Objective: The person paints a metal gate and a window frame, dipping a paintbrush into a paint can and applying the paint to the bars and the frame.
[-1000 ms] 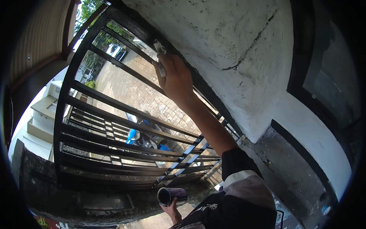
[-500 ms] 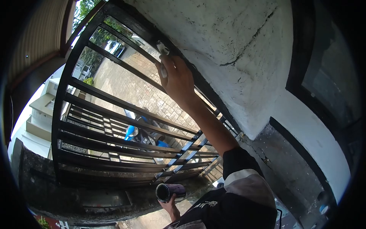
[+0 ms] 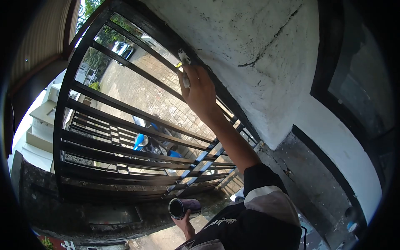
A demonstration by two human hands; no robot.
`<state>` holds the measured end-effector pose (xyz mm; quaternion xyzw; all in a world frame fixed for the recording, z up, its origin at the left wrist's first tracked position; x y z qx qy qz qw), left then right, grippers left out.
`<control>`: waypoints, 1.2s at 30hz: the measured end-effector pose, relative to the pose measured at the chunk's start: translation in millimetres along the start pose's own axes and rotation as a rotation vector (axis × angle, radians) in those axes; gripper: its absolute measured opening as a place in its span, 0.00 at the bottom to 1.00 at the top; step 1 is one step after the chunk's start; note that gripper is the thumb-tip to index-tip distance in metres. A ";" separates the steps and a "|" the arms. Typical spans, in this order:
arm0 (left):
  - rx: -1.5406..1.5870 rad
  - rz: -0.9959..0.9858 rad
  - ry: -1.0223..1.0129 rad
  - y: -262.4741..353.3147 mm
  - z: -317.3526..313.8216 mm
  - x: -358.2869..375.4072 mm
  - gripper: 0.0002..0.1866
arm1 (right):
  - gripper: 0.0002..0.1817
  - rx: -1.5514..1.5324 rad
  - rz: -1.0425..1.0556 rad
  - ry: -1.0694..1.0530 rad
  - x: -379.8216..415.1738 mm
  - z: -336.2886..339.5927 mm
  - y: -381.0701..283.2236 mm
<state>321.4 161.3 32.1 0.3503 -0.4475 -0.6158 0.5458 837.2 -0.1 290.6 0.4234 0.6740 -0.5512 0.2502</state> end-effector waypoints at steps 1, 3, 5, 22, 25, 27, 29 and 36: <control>0.000 0.002 -0.004 -0.5 0.5 0.7 0.53 | 0.11 -0.011 -0.007 0.016 -1.6 2.9 -0.3; -0.006 0.007 0.000 1.1 0.5 1.8 0.53 | 0.11 -0.036 0.007 0.039 -9.9 3.0 -5.9; -0.010 0.014 0.006 3.8 -1.0 2.9 0.53 | 0.10 -0.064 0.022 0.061 -15.7 1.4 -7.5; -0.025 -0.027 0.005 -3.5 1.5 -0.8 0.52 | 0.11 -0.040 0.016 0.065 -4.9 8.7 -2.7; -0.022 -0.032 0.011 -5.8 2.5 -2.1 0.53 | 0.12 -0.011 -0.025 -0.005 9.8 -0.9 12.5; -0.011 -0.030 0.005 -5.1 0.5 -3.2 0.53 | 0.12 0.004 -0.025 -0.021 20.5 0.1 14.7; -0.009 -0.018 0.001 -5.3 2.6 0.6 0.53 | 0.12 0.021 -0.034 -0.046 32.6 2.9 17.2; 0.008 -0.012 -0.007 -6.9 2.0 -1.7 0.53 | 0.12 0.016 -0.055 -0.029 37.4 14.7 17.8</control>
Point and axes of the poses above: each hand's wrist, its own x-axis away from the middle knuckle, its own z-axis out of the back of the hand, y = z × x, the point moved 10 cm from there along -x, towards the middle knuckle, and after that the axes turned 9 degrees about -x, right-handed, at the moved point
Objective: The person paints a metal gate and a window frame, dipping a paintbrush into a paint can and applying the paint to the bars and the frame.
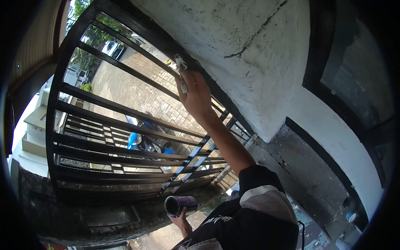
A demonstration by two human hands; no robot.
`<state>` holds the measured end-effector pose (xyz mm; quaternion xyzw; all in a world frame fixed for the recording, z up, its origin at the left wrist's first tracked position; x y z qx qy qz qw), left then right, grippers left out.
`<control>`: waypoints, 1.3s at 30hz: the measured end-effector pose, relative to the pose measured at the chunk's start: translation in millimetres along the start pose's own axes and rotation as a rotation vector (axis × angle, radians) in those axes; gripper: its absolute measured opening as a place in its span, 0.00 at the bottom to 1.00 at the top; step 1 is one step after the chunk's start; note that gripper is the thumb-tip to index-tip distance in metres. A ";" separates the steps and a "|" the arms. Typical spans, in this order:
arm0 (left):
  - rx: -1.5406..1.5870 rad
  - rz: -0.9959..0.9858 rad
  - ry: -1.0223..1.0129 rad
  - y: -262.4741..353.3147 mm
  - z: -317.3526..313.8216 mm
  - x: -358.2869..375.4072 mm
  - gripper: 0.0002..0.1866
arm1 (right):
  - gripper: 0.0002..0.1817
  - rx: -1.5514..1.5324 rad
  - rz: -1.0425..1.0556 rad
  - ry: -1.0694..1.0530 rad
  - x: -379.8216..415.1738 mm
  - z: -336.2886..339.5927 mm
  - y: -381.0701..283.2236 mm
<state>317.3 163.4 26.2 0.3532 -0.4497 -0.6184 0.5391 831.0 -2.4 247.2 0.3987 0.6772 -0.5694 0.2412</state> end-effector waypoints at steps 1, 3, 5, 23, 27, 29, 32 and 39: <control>0.002 -0.005 -0.004 -0.1 0.0 -0.5 0.53 | 0.12 -0.027 0.026 0.028 -1.0 1.6 -3.8; -0.008 -0.004 -0.013 2.8 -1.4 0.3 0.53 | 0.13 -0.017 0.029 0.029 0.8 -3.7 -2.2; -0.017 -0.004 -0.017 1.4 0.4 0.4 0.53 | 0.13 -0.012 0.032 0.029 8.0 -6.5 3.9; -0.028 -0.047 0.015 1.1 11.6 4.5 0.51 | 0.13 -0.014 -0.025 0.024 38.9 -3.5 26.9; -0.027 -0.038 0.013 -1.3 12.4 4.6 0.52 | 0.12 0.039 -0.105 -0.015 54.7 1.4 42.5; -0.039 -0.027 0.014 -1.7 12.8 6.5 0.52 | 0.11 0.054 -0.158 -0.038 59.1 3.8 48.2; -0.011 -0.016 0.002 3.8 9.8 9.5 0.52 | 0.11 0.057 -0.132 -0.013 57.7 8.8 45.5; -0.022 -0.011 -0.003 6.3 7.0 10.4 0.52 | 0.12 0.061 -0.127 -0.025 74.4 10.6 60.8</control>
Point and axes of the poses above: each hand's wrist, its own x-axis away from the middle knuckle, its own z-axis out of the back of the hand, y = z × x, the point moved 10 cm from there along -x, towards the middle knuckle, and after that the axes turned 9 degrees about -x, right-handed, at the moved point
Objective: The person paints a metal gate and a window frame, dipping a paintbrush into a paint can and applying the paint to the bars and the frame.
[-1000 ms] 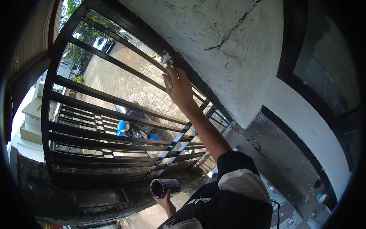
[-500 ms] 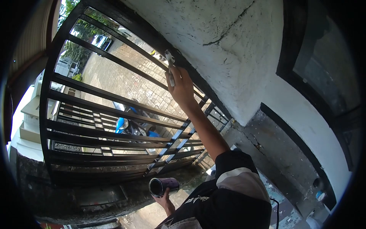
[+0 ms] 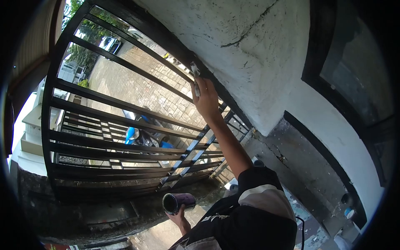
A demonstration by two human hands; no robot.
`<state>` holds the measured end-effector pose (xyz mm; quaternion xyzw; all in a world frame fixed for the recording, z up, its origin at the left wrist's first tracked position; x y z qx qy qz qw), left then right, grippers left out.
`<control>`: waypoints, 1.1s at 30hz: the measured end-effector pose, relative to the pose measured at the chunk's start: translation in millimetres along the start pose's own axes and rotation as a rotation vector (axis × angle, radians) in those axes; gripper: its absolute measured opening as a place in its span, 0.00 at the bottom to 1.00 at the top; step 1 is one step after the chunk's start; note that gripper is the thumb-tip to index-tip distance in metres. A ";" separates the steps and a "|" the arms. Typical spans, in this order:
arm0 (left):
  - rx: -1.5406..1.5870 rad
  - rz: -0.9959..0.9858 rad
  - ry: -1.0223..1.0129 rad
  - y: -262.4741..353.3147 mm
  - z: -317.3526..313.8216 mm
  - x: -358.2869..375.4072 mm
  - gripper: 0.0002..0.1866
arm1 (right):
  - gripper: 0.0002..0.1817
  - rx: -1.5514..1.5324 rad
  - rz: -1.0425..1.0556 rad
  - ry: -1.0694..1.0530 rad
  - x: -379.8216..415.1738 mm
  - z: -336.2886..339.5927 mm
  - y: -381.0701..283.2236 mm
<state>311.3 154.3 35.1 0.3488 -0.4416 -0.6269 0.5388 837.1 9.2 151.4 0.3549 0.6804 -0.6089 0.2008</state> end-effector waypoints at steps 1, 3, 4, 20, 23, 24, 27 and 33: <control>0.005 -0.005 -0.001 -0.4 0.1 0.2 0.52 | 0.13 0.020 -0.047 -0.023 3.7 -0.9 7.0; 0.021 -0.016 -0.010 0.6 -1.7 0.4 0.52 | 0.13 0.003 -0.019 0.002 -2.6 3.4 -0.7; 0.035 -0.025 -0.018 1.9 -1.6 1.4 0.51 | 0.13 -0.013 0.006 0.026 -5.0 7.0 -5.7; -0.039 -0.021 -0.012 0.2 -2.3 1.8 0.49 | 0.11 0.072 -0.112 -0.053 37.4 16.0 45.2; -0.072 -0.028 -0.025 1.2 -2.7 0.1 0.49 | 0.10 0.040 -0.136 -0.032 31.0 16.5 41.2; -0.068 -0.026 -0.024 0.6 -3.0 -0.5 0.49 | 0.10 0.041 -0.136 -0.031 27.3 17.0 36.4; -0.066 -0.031 -0.019 -0.9 -1.6 -1.3 0.50 | 0.11 -0.020 -0.151 -0.013 16.6 19.1 21.2; -0.055 -0.038 0.000 -9.3 5.2 -1.5 0.51 | 0.11 -0.161 -0.100 0.049 25.4 23.7 18.5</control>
Point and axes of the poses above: each hand's wrist, its own x-axis away from the middle knuckle, its own z-axis out of the back of the hand, y = z × x, the point moved 10 cm from there along -x, towards the middle knuckle, and after that the axes turned 9 degrees about -x, right-handed, at the moved point
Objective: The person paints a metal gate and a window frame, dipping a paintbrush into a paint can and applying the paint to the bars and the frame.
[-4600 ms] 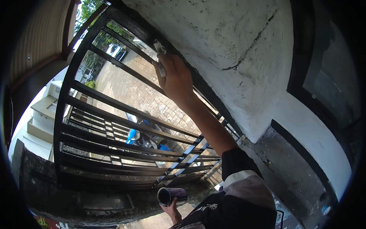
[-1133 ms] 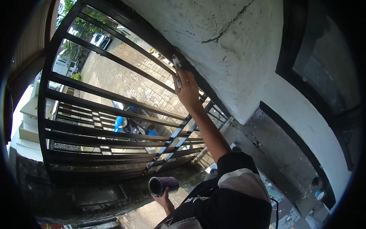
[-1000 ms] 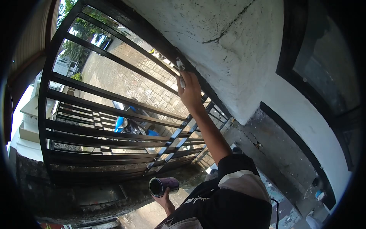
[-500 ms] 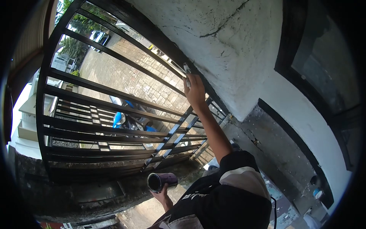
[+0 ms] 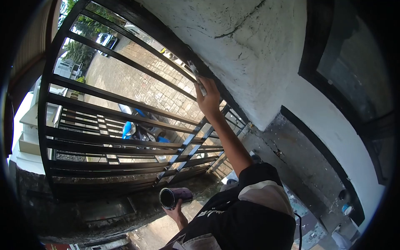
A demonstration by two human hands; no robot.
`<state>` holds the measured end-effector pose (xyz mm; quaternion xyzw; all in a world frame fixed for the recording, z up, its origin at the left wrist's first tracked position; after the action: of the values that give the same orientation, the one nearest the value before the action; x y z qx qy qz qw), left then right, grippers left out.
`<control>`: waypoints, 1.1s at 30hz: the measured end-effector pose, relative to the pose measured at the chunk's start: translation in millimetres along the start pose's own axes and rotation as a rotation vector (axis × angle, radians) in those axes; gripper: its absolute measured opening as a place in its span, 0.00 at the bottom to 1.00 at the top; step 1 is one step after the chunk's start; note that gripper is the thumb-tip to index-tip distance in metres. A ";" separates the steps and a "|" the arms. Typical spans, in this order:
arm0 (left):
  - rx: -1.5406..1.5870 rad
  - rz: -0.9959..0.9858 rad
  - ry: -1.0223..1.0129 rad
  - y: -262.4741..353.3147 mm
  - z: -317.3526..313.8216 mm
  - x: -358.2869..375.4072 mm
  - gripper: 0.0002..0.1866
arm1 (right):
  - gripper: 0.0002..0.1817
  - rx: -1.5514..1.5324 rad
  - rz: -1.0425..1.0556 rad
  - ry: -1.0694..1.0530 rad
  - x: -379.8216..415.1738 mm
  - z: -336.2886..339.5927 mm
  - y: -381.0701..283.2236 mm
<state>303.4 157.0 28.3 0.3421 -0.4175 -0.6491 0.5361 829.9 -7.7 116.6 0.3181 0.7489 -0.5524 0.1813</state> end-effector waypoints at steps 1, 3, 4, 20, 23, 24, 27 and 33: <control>0.008 -0.003 0.001 -0.5 0.6 -0.4 0.52 | 0.12 0.017 -0.006 -0.001 3.7 1.4 4.3; 0.016 -0.002 0.002 -2.7 2.1 -0.4 0.52 | 0.13 0.031 -0.014 -0.006 8.5 5.5 6.8; 0.024 -0.001 -0.001 -3.5 2.4 -0.4 0.52 | 0.11 0.050 -0.039 0.001 11.1 8.9 10.1; 0.016 0.016 -0.015 3.3 -3.7 0.7 0.52 | 0.10 0.113 -0.070 -0.001 -9.8 17.5 23.2; 0.008 0.026 -0.018 5.5 -5.4 -0.8 0.52 | 0.09 0.110 -0.055 0.018 -18.9 11.9 11.0; 0.008 0.035 -0.024 7.2 -7.0 -1.0 0.52 | 0.09 0.084 -0.037 0.024 -25.4 9.2 1.6; 0.002 0.036 -0.036 6.6 -8.3 -2.7 0.52 | 0.09 0.009 -0.022 0.032 -44.5 3.6 -20.4; -0.033 0.036 -0.040 10.1 -9.3 -2.8 0.51 | 0.09 -0.020 0.008 0.014 -33.2 6.8 -9.0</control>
<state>316.4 157.3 33.6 0.3125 -0.4232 -0.6528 0.5450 847.6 -24.9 141.5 0.3231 0.7542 -0.5420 0.1816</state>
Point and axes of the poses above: each hand's wrist, its own x-axis away from the middle knuckle, its own z-axis out of the back of the hand, y = z × x, the point moved 10 cm from there along -x, towards the middle knuckle, and after that the axes turned 9 degrees about -x, right-handed, at the moved point
